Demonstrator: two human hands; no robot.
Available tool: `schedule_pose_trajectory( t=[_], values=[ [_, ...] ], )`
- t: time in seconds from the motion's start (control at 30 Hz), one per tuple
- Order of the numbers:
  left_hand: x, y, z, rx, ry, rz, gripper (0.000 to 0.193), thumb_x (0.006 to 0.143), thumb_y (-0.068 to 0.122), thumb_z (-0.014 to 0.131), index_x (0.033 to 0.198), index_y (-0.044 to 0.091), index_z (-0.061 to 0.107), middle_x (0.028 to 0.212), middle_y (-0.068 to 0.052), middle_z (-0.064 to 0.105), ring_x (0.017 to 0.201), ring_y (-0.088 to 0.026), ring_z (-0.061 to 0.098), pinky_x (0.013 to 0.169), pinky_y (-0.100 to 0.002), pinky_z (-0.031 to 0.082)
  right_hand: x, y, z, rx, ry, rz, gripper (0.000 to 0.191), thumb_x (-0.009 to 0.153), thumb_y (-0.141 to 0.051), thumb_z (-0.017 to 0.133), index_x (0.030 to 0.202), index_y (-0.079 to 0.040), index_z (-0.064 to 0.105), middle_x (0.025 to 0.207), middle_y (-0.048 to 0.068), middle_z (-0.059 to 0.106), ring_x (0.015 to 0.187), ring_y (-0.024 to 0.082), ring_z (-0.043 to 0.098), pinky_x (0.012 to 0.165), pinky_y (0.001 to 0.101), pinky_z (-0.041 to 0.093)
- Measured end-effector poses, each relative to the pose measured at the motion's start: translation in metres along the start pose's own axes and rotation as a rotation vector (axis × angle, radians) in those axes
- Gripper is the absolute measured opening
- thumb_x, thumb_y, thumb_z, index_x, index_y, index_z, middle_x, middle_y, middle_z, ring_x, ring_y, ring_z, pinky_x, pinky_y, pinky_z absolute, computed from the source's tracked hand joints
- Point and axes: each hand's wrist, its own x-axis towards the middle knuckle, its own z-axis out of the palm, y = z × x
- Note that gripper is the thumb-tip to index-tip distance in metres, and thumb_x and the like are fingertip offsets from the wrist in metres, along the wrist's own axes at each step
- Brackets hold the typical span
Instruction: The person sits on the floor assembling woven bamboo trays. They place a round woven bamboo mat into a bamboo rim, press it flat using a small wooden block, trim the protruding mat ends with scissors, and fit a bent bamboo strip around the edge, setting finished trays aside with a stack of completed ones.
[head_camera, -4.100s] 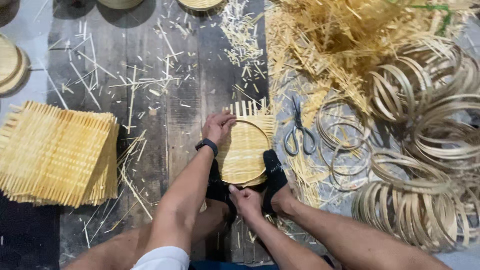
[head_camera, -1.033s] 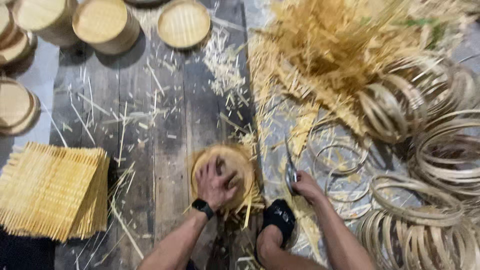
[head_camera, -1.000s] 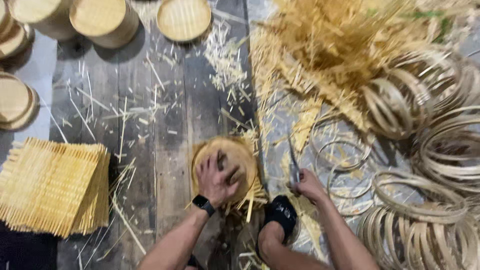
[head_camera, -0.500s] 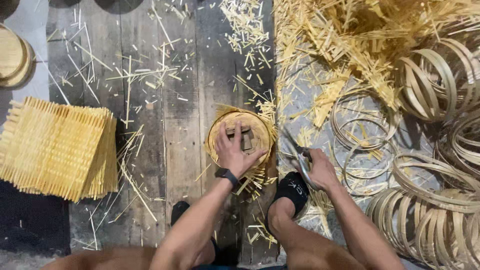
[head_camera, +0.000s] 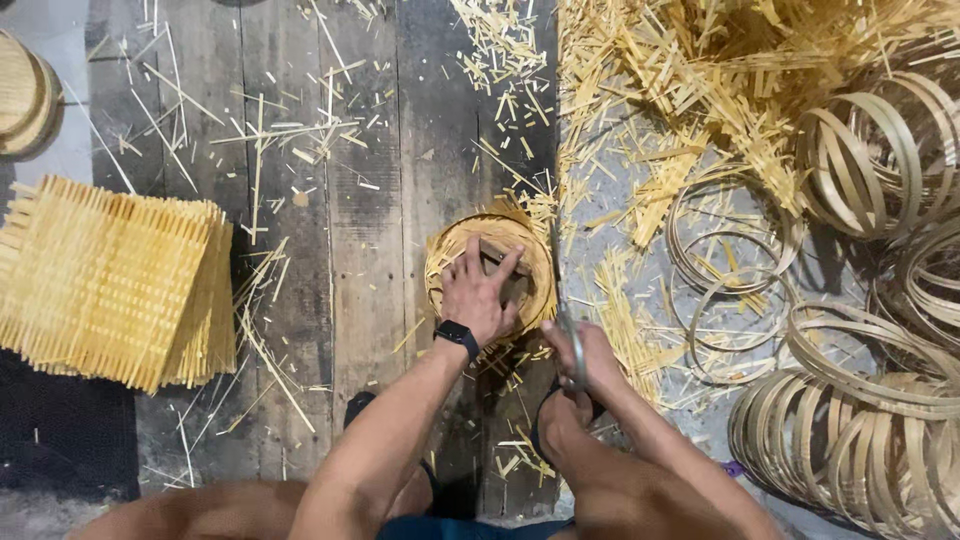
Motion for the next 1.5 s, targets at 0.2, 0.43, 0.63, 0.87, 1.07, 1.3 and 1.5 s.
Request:
schedule_pose_trajectory(
  t=[0.2, 0.43, 0.63, 0.87, 1.07, 1.3, 1.5],
  values=[
    [0.002, 0.011, 0.022, -0.146, 0.268, -0.208, 0.106, 0.067, 0.053, 0.08, 0.152, 0.013, 0.032, 0.154, -0.03, 0.034, 0.136, -0.042, 0.042, 0.109, -0.059, 0.023, -0.004, -0.002, -0.045, -0.643, 0.254, -0.175, 0.053, 0.09, -0.057, 0.061, 0.091, -0.005, 0.061, 0.069, 0.012, 0.064, 0.061, 0.026, 0.063, 0.059, 0.0445, 0.052],
    [0.024, 0.042, 0.024, -0.31, 0.283, -0.323, 0.097, 0.071, 0.063, 0.072, 0.144, 0.003, 0.048, 0.142, -0.02, 0.059, 0.131, -0.037, 0.048, 0.113, -0.056, 0.022, 0.055, -0.003, -0.08, -1.281, 0.507, -0.466, 0.059, 0.078, -0.047, 0.072, 0.109, 0.001, 0.061, 0.104, 0.022, 0.065, 0.101, 0.039, 0.064, 0.087, 0.0492, 0.053],
    [0.026, 0.045, 0.015, -0.184, 0.207, -0.25, 0.103, 0.07, 0.061, 0.077, 0.148, 0.002, 0.045, 0.135, -0.02, 0.06, 0.127, -0.039, 0.049, 0.113, -0.059, 0.02, 0.067, -0.017, -0.095, -1.275, 0.444, -0.398, 0.036, 0.086, -0.032, 0.065, 0.11, -0.005, 0.063, 0.109, 0.016, 0.066, 0.106, 0.035, 0.064, 0.09, 0.0471, 0.054],
    [0.024, 0.037, 0.022, -0.229, 0.163, -0.179, 0.104, 0.067, 0.058, 0.079, 0.147, 0.004, 0.04, 0.139, -0.02, 0.059, 0.13, -0.04, 0.047, 0.11, -0.061, 0.019, 0.054, -0.045, -0.089, -1.254, 0.365, -0.256, 0.036, 0.093, -0.039, 0.064, 0.103, -0.005, 0.064, 0.1, 0.017, 0.066, 0.097, 0.033, 0.065, 0.087, 0.046, 0.053],
    [0.023, 0.03, 0.018, -0.248, 0.083, -0.071, 0.098, 0.067, 0.052, 0.076, 0.147, 0.006, 0.044, 0.135, -0.016, 0.063, 0.133, -0.036, 0.049, 0.119, -0.059, 0.019, 0.072, -0.034, -0.102, -1.346, 0.491, -0.536, 0.044, 0.082, -0.041, 0.072, 0.102, -0.002, 0.067, 0.102, 0.021, 0.068, 0.095, 0.036, 0.066, 0.082, 0.0491, 0.055],
    [0.024, 0.022, 0.013, -0.209, -0.02, 0.096, 0.098, 0.063, 0.048, 0.078, 0.146, 0.006, 0.046, 0.136, -0.016, 0.063, 0.133, -0.036, 0.05, 0.121, -0.061, 0.011, 0.082, -0.028, -0.11, -1.359, 0.414, -0.431, 0.04, 0.085, -0.039, 0.067, 0.106, -0.005, 0.068, 0.105, 0.017, 0.067, 0.1, 0.034, 0.066, 0.087, 0.0468, 0.055],
    [0.031, 0.01, 0.009, -0.167, -0.135, 0.279, 0.1, 0.062, 0.05, 0.079, 0.147, 0.01, 0.047, 0.141, -0.012, 0.06, 0.136, -0.033, 0.048, 0.122, -0.06, 0.011, 0.096, -0.031, -0.11, -1.497, 0.459, -0.541, 0.053, 0.083, -0.049, 0.067, 0.097, 0.002, 0.066, 0.086, 0.017, 0.064, 0.08, 0.029, 0.061, 0.075, 0.0435, 0.056]
  ],
)
